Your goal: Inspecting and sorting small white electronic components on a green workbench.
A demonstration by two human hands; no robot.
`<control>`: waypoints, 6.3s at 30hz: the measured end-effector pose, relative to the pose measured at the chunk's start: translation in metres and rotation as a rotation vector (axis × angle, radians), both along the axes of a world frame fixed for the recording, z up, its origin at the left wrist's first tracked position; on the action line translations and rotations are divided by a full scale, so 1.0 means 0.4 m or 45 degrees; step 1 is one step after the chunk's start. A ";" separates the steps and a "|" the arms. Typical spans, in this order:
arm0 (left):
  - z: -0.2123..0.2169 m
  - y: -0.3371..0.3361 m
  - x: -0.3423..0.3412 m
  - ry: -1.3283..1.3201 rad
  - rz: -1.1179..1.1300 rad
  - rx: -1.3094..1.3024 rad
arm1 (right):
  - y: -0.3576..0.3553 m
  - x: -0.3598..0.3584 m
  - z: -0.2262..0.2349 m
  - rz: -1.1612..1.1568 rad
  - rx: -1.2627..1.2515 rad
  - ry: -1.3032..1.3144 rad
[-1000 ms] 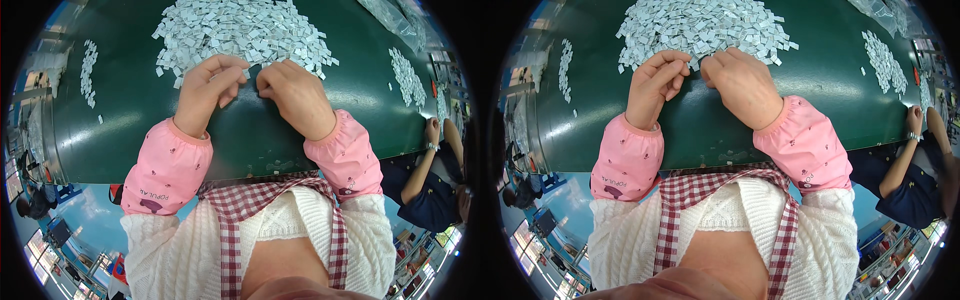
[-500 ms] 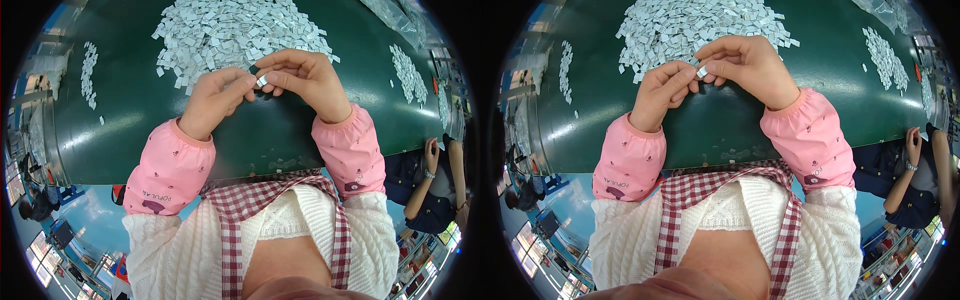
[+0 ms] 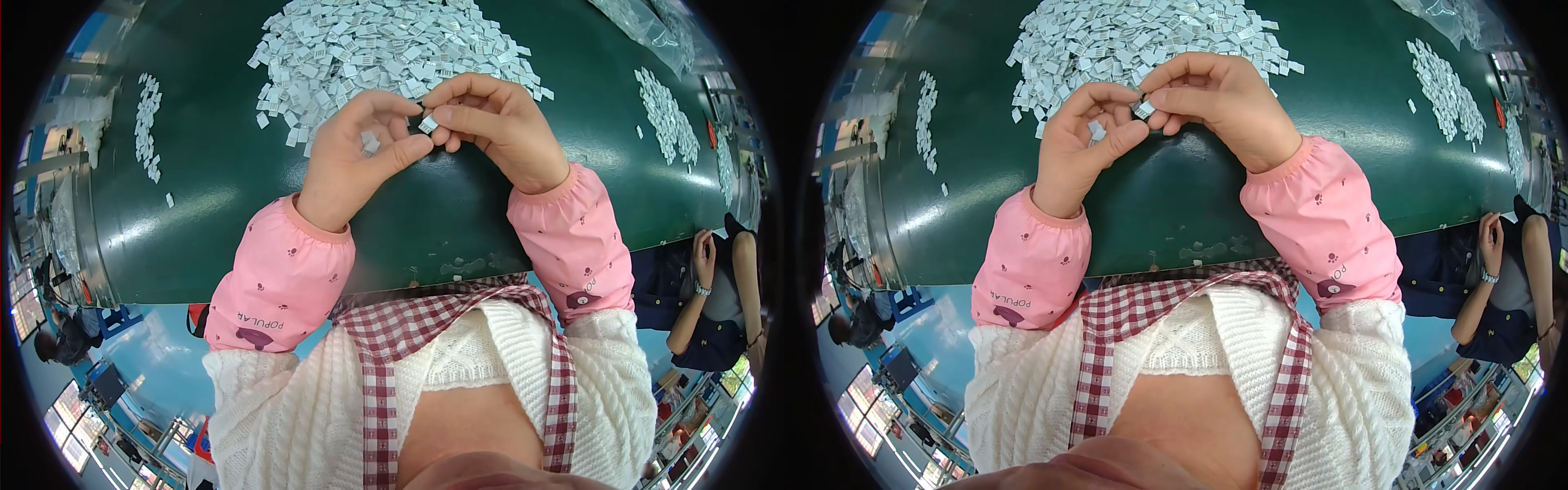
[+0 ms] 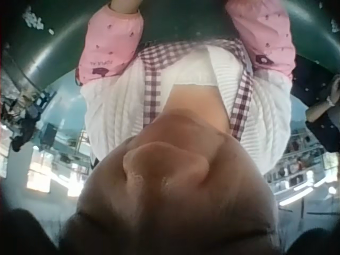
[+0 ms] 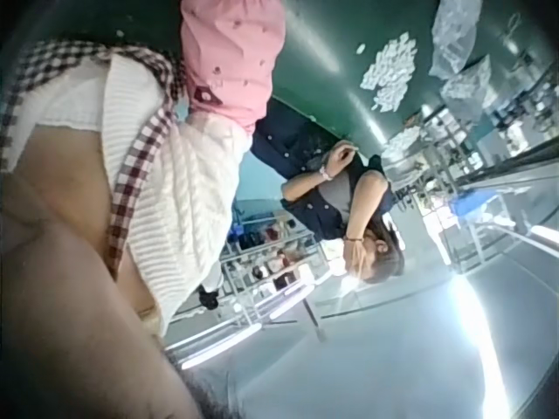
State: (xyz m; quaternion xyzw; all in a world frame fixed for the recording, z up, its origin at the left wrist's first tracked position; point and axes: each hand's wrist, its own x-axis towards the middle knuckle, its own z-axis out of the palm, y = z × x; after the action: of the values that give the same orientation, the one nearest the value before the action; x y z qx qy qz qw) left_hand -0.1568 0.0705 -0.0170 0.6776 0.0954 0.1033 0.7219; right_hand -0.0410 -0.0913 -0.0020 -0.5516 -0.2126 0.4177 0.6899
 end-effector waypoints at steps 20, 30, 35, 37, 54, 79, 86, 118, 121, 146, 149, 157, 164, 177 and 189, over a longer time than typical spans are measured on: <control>0.022 0.037 -0.012 0.354 0.023 -0.589 | 0.011 -0.024 0.002 0.130 0.024 0.217; 0.024 0.044 -0.015 0.394 -0.025 -0.634 | 0.014 -0.027 0.011 0.113 -0.030 0.207; 0.022 0.043 -0.015 0.386 -0.034 -0.614 | 0.014 -0.028 0.014 0.095 -0.050 0.163; 0.020 0.040 -0.012 0.377 -0.042 -0.590 | 0.014 -0.030 0.018 0.081 -0.058 0.142; 0.009 0.061 -0.011 0.339 -0.292 -1.075 | -0.021 0.072 -0.021 -0.472 -0.577 -1.475; 0.003 0.023 -0.014 0.347 -0.237 -0.557 | 0.001 -0.006 0.017 -0.061 -0.187 -0.101; 0.020 0.013 -0.015 0.284 -0.157 -0.425 | 0.003 -0.007 0.010 -0.056 -0.150 0.041; 0.026 -0.009 -0.003 0.199 0.008 -0.738 | -0.044 0.061 0.007 -0.179 -0.592 -1.205; 0.043 -0.017 0.009 0.234 0.116 -0.899 | -0.040 0.052 0.002 -0.153 -0.648 -1.382; 0.019 0.016 -0.009 0.385 -0.070 -0.635 | 0.001 -0.017 0.017 0.027 -0.107 -0.214; 0.022 0.020 -0.012 0.406 -0.065 -0.681 | 0.004 -0.019 0.014 0.038 -0.115 -0.195; 0.031 0.013 -0.007 0.418 -0.060 -0.669 | -0.001 -0.020 0.025 0.026 -0.137 -0.218; 0.020 0.027 -0.006 0.310 -0.177 -1.029 | -0.055 0.089 0.015 -0.520 -0.300 -0.918; 0.017 0.031 -0.009 0.331 -0.204 -0.943 | -0.016 0.073 -0.050 -0.499 -0.642 -1.688; 0.023 0.012 0.002 0.297 -0.121 -0.687 | -0.030 0.057 0.007 -0.429 -0.425 -0.878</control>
State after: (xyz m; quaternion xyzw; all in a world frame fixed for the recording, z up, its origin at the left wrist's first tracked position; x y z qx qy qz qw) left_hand -0.1561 0.0754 -0.0077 0.4723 0.1699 -0.0384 0.8640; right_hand -0.0183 -0.1032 0.0008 -0.7905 -0.2673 0.1186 0.5381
